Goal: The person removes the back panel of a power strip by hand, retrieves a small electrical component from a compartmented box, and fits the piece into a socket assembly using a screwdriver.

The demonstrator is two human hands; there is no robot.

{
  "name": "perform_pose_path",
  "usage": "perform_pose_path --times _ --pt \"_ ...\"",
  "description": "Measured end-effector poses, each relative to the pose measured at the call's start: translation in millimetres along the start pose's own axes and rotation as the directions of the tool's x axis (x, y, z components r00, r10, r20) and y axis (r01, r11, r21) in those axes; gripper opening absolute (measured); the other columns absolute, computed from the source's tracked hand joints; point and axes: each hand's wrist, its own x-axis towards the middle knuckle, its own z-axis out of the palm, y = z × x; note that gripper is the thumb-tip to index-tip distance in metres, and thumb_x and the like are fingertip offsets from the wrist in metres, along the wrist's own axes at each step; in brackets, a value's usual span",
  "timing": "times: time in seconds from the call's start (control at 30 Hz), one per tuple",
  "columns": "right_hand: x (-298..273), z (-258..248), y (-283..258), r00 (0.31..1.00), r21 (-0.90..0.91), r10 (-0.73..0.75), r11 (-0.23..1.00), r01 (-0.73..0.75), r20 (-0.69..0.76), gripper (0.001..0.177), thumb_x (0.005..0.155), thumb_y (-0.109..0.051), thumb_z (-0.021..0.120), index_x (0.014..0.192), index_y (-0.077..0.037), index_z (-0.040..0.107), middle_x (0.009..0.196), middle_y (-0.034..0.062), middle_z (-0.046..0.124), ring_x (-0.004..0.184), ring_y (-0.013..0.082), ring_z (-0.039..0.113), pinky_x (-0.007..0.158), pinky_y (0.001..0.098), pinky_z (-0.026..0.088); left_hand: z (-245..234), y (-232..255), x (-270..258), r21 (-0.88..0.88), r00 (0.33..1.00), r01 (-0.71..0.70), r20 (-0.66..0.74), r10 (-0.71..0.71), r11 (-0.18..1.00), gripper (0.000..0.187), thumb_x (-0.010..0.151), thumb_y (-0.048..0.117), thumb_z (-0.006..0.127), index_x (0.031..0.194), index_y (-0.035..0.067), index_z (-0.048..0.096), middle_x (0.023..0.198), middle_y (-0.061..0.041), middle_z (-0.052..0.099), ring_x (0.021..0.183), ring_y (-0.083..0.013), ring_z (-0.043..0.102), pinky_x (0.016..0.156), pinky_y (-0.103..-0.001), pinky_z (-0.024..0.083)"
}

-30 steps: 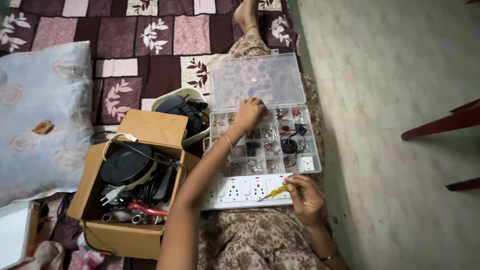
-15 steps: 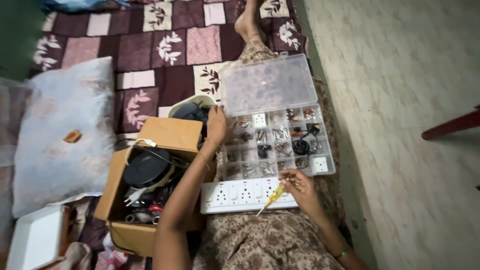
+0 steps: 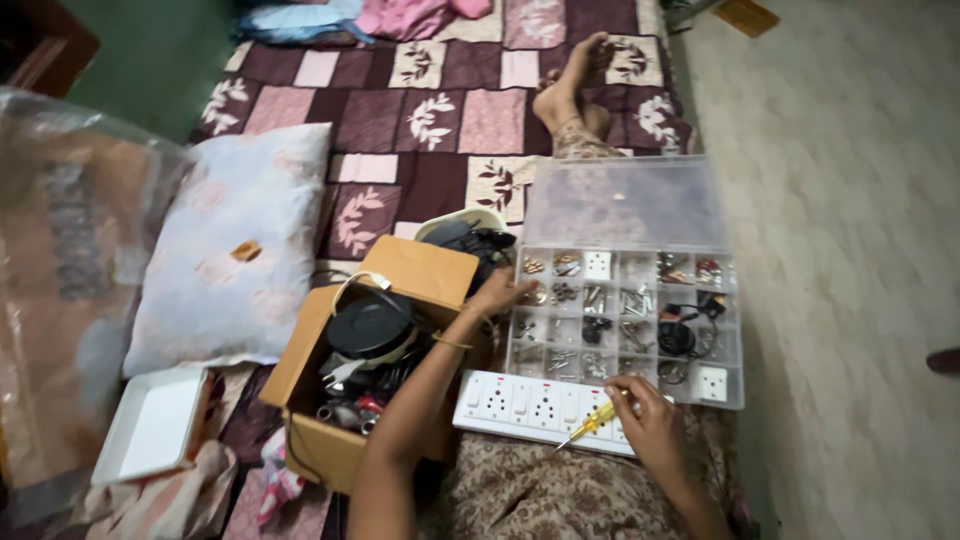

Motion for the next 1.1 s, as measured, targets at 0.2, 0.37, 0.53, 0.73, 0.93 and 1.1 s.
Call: perform_pose_path --times 0.2,0.37,0.53,0.73,0.93,1.1 --pt "0 -5 -22 0.999 -0.067 0.006 0.998 -0.003 0.036 0.020 0.094 -0.023 0.066 0.105 -0.008 0.074 0.096 0.0084 0.076 0.076 0.0181 0.074 0.061 0.0316 0.061 15 -4 0 -0.208 0.984 0.073 0.176 -0.036 0.975 0.051 0.097 0.050 0.060 0.114 0.003 0.068 0.094 -0.007 0.074 0.085 -0.0146 0.066 0.079 -0.033 0.054" --pt "2 -6 -30 0.999 -0.102 -0.026 0.994 0.029 0.029 0.020 0.094 -0.024 0.066 0.105 -0.008 0.074 0.096 0.0086 0.076 0.074 0.0189 0.074 0.061 0.0324 0.060 17 -10 4 -0.212 0.984 0.042 0.176 -0.004 0.976 0.051 0.099 0.051 0.056 0.115 0.003 0.062 0.094 -0.008 0.073 0.084 -0.0158 0.067 0.079 -0.034 0.055" --pt "5 -4 -31 0.999 -0.144 0.014 0.990 -0.008 0.043 0.022 0.094 -0.025 0.066 0.105 -0.009 0.074 0.093 0.0101 0.074 0.064 0.0232 0.071 0.060 0.0362 0.056 17 -16 5 -0.107 0.990 -0.027 0.134 0.041 0.994 0.048 0.100 0.046 0.056 0.118 0.002 0.062 0.098 -0.016 0.073 0.089 -0.0275 0.069 0.082 -0.040 0.054" --pt "9 -4 -22 0.997 -0.155 -0.072 0.985 0.074 0.017 0.020 0.094 -0.025 0.066 0.102 -0.008 0.072 0.095 0.0105 0.073 0.065 0.0257 0.070 0.061 0.0372 0.056 22 -19 9 -0.043 0.994 0.005 0.112 0.000 0.999 0.046 0.099 0.045 0.055 0.113 0.003 0.064 0.099 -0.022 0.075 0.096 -0.0375 0.072 0.087 -0.044 0.054" --pt "11 6 -29 0.979 -0.249 -0.203 0.948 0.199 0.010 0.019 0.097 -0.025 0.065 0.102 -0.007 0.071 0.093 0.0106 0.072 0.076 0.0274 0.070 0.067 0.0390 0.055 27 -25 7 0.115 0.999 -0.026 0.039 0.022 0.993 0.050 0.101 0.047 0.051 0.106 0.000 0.069 0.105 -0.027 0.072 0.102 -0.0443 0.068 0.090 -0.050 0.053" --pt "13 7 -41 0.999 -0.311 -0.015 0.950 0.024 0.034 0.021 0.096 -0.027 0.066 0.103 -0.009 0.073 0.094 0.0107 0.072 0.069 0.0298 0.068 0.068 0.0404 0.055 27 -25 10 0.160 0.998 0.044 0.033 -0.050 0.986 0.054 0.100 0.049 0.054 0.107 -0.003 0.066 0.107 -0.031 0.070 0.104 -0.0459 0.067 0.093 -0.051 0.053"
